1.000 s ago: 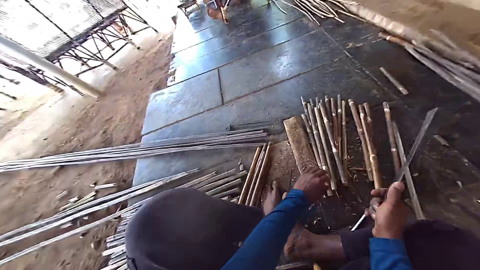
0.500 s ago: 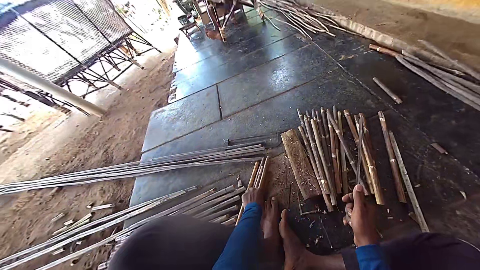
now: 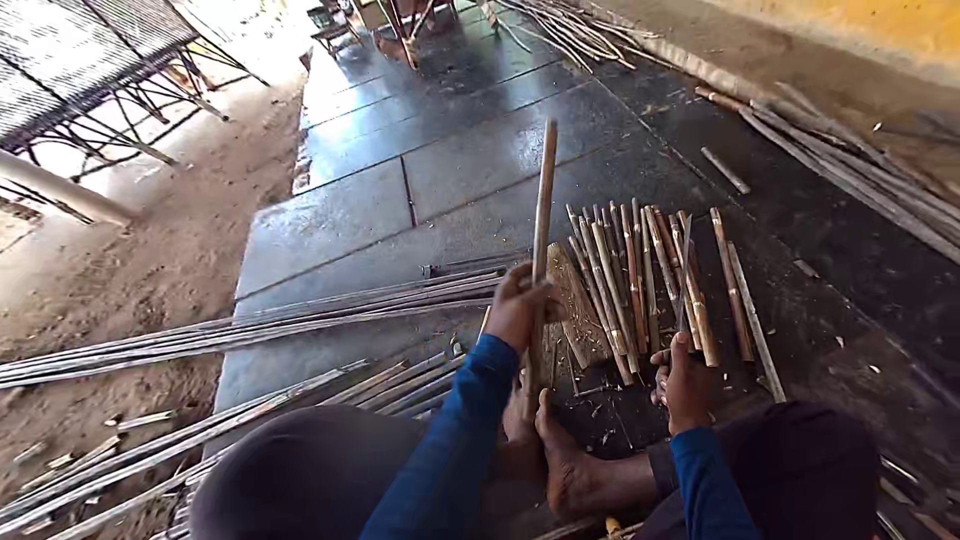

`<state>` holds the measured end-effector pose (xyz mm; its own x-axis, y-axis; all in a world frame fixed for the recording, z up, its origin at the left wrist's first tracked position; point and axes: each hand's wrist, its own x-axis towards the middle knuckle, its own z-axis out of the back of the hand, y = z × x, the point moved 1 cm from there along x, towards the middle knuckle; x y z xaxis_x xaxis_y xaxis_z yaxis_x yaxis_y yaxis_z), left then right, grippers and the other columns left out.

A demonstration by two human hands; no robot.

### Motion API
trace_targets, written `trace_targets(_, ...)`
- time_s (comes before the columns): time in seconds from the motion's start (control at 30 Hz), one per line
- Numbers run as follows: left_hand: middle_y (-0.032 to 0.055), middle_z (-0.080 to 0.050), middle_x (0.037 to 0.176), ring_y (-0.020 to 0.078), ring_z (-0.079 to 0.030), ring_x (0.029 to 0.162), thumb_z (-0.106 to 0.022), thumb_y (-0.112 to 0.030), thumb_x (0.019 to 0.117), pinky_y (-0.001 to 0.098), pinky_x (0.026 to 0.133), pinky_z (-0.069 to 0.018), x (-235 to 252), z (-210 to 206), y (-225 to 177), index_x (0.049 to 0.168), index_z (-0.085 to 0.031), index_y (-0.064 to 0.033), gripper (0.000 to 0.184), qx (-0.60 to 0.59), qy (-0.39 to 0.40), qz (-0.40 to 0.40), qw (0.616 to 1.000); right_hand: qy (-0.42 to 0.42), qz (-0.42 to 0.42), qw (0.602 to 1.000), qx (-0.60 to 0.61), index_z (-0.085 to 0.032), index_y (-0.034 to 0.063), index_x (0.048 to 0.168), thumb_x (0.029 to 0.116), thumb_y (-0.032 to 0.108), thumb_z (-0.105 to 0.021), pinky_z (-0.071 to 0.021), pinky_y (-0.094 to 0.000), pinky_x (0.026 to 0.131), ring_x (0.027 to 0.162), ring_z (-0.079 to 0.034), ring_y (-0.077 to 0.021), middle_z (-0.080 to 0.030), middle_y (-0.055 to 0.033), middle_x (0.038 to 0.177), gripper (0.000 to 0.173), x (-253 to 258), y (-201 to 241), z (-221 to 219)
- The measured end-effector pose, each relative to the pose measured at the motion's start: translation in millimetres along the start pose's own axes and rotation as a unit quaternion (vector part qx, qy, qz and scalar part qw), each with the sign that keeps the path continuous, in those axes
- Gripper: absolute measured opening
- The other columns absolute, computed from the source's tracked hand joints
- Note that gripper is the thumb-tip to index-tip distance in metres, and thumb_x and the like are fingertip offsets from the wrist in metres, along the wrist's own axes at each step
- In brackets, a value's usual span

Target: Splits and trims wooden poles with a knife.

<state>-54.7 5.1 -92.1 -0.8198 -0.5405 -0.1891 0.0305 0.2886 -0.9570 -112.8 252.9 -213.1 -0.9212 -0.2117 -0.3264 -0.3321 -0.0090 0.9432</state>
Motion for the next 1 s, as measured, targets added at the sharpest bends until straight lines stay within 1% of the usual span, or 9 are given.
trace_targets(0.13,0.0089,-0.072,0.083,0.0194,-0.070,0.064,-0.083,-0.018,0.0874,0.0350,0.060,-0.0624,-8,-41,10,0.135,-0.053,-0.0045,0.058,0.192,-0.032,-0.175,0.965,-0.038,-0.051,0.997,-0.035,-0.064,0.0069,0.086,0.1068,0.062,-0.030,-0.0389,-0.0315,0.035,0.036,-0.034,-0.0116,-0.036,0.0021,0.050,0.068,6,2,10)
trace_targets(0.2,0.0039,-0.070,0.081,0.0139,-0.067,0.063,-0.081,-0.023,0.0902,0.0318,0.057,-0.0606,-16,-59,-22,0.134,-0.056,-0.0019,0.055,0.233,-0.003,-0.304,0.924,-0.037,-0.060,0.997,-0.043,-0.065,0.0061,0.088,0.1064,0.064,-0.030,-0.0401,-0.0323,0.036,0.037,-0.035,-0.0122,-0.037,0.0016,0.050,0.070,2,1,11)
trace_targets(0.27,0.0019,-0.069,0.080,0.0086,-0.060,0.057,-0.071,-0.023,0.0980,0.0278,0.050,-0.0548,-19,-74,-49,0.116,-0.067,0.0004,0.030,0.202,0.017,-0.412,0.889,-0.030,-0.064,0.996,-0.053,-0.066,0.0063,0.091,0.1046,0.067,-0.030,-0.0419,-0.0328,0.037,0.037,-0.037,-0.0126,-0.039,0.0012,0.051,0.072,2,-4,11)
trace_targets(0.4,-0.0030,-0.060,0.064,0.0109,-0.056,0.048,-0.063,-0.032,0.1030,0.0326,0.045,-0.0533,4,-67,-38,0.093,-0.063,-0.0093,0.025,0.155,-0.010,-0.424,0.892,-0.013,-0.059,0.994,-0.094,-0.069,0.0070,0.092,0.1003,0.075,-0.028,-0.0437,-0.0370,0.040,0.040,-0.042,-0.0170,-0.043,-0.0022,0.053,0.080,12,-11,6)
trace_targets(0.6,0.0094,-0.074,0.101,0.0189,-0.073,0.093,-0.046,-0.033,0.1101,0.0418,0.087,-0.0619,5,-37,-48,0.125,-0.059,0.0025,0.041,0.301,0.024,-0.376,0.876,0.001,-0.063,0.987,-0.147,-0.070,0.0091,0.092,0.0975,0.080,-0.026,-0.0448,-0.0397,0.041,0.041,-0.043,-0.0188,-0.045,-0.0038,0.055,0.084,17,-27,3)
trace_targets(0.7,0.0108,-0.068,0.114,0.0170,-0.069,0.100,-0.064,-0.032,0.1030,0.0372,0.088,-0.0616,-6,-29,-74,0.141,-0.055,0.0000,0.050,0.406,0.006,-0.401,0.821,0.024,-0.053,0.981,-0.185,-0.072,0.0074,0.096,0.1007,0.075,-0.025,-0.0477,-0.0453,0.046,0.046,-0.049,-0.0236,-0.051,-0.0078,0.059,0.082,9,-15,-8)
trace_targets(0.87,0.0090,-0.074,0.098,0.0165,-0.074,0.087,-0.080,-0.011,0.0896,0.0383,0.083,-0.0646,-43,-2,-98,0.121,-0.061,0.0046,0.039,0.451,-0.002,-0.474,0.756,0.130,0.152,0.970,-0.135,-0.070,0.0139,0.107,0.1068,0.061,-0.029,-0.0492,-0.0359,0.045,0.047,-0.051,-0.0134,-0.053,0.0017,0.060,0.063,-68,37,-41)
trace_targets(0.93,0.0165,-0.071,0.111,0.0240,-0.070,0.102,-0.081,-0.023,0.0886,0.0442,0.091,-0.0599,-37,1,-107,0.124,-0.065,0.0032,0.047,0.472,0.014,-0.483,0.738,0.095,0.159,0.960,-0.208,-0.067,0.0164,0.095,0.1055,0.065,-0.025,-0.0503,-0.0394,0.049,0.052,-0.055,-0.0150,-0.054,0.0011,0.061,0.065,-60,12,-47)
trace_targets(1.0,0.0244,-0.054,0.140,0.0304,-0.058,0.127,-0.074,-0.049,0.0911,0.0469,0.104,-0.0535,-19,-1,-117,0.146,-0.049,0.0022,0.079,0.484,0.027,-0.450,0.750,0.082,0.000,0.964,-0.253,-0.068,0.0044,0.093,0.1059,0.064,-0.029,-0.0530,-0.0518,0.063,0.066,-0.062,-0.0280,-0.062,-0.0123,0.072,0.073,-32,-23,-45)
